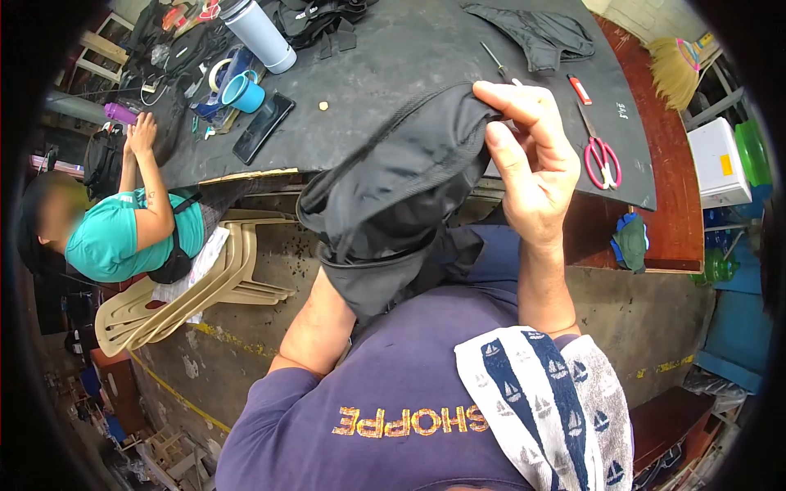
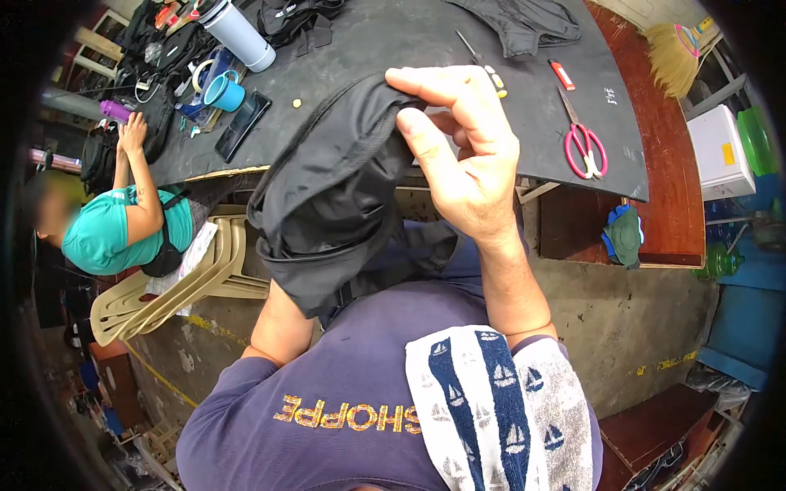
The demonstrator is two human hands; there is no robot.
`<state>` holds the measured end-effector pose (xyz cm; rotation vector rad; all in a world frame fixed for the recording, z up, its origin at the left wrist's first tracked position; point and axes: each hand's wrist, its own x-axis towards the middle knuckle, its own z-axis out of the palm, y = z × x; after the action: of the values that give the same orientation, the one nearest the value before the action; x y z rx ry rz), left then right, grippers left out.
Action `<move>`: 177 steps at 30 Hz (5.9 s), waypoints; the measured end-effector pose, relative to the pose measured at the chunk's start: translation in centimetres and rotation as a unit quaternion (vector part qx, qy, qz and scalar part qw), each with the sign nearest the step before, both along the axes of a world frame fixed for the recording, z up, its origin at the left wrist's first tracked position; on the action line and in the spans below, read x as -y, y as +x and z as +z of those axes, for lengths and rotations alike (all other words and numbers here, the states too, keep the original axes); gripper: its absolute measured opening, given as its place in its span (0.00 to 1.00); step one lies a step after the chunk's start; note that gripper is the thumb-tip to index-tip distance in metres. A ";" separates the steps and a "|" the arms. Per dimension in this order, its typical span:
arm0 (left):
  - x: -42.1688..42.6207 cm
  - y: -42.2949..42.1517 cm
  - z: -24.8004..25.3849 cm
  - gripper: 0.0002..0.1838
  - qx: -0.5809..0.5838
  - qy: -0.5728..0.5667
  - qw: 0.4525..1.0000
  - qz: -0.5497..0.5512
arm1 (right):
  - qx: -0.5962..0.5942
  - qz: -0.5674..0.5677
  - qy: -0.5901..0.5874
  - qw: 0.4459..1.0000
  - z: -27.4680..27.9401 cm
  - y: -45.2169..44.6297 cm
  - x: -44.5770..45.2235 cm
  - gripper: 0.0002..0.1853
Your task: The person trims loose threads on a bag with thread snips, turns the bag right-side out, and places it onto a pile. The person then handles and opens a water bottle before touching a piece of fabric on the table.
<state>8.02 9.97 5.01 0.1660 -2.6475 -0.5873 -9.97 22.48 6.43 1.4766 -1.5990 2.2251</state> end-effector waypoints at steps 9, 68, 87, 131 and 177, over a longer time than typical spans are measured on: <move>1.6 2.3 -8.7 0.35 -0.091 0.708 0.694 -0.094 | 0.013 -0.078 -0.044 0.996 -1.0 -0.4 0.5 0.11; 6.1 -7.2 -3.0 0.29 -0.307 0.065 0.941 0.127 | -0.201 -0.178 -0.005 0.963 -2.5 6.7 2.8 0.27; -2.2 -0.4 2.5 0.25 -0.276 -0.028 0.943 -0.183 | 0.254 -0.202 0.096 0.941 -11.0 -10.8 1.9 0.31; 4.8 0.0 -2.3 0.13 -0.072 0.658 0.747 -0.065 | 0.174 0.204 0.043 0.962 -4.4 -2.5 1.0 0.18; -2.0 -2.1 -4.2 0.24 0.079 0.522 0.840 -0.127 | 0.021 -0.001 0.083 0.996 -0.3 1.8 -4.0 0.22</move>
<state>5.95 11.92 0.77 0.1701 -2.1825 -2.1298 -8.17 26.45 6.16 1.4736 -1.8365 2.1835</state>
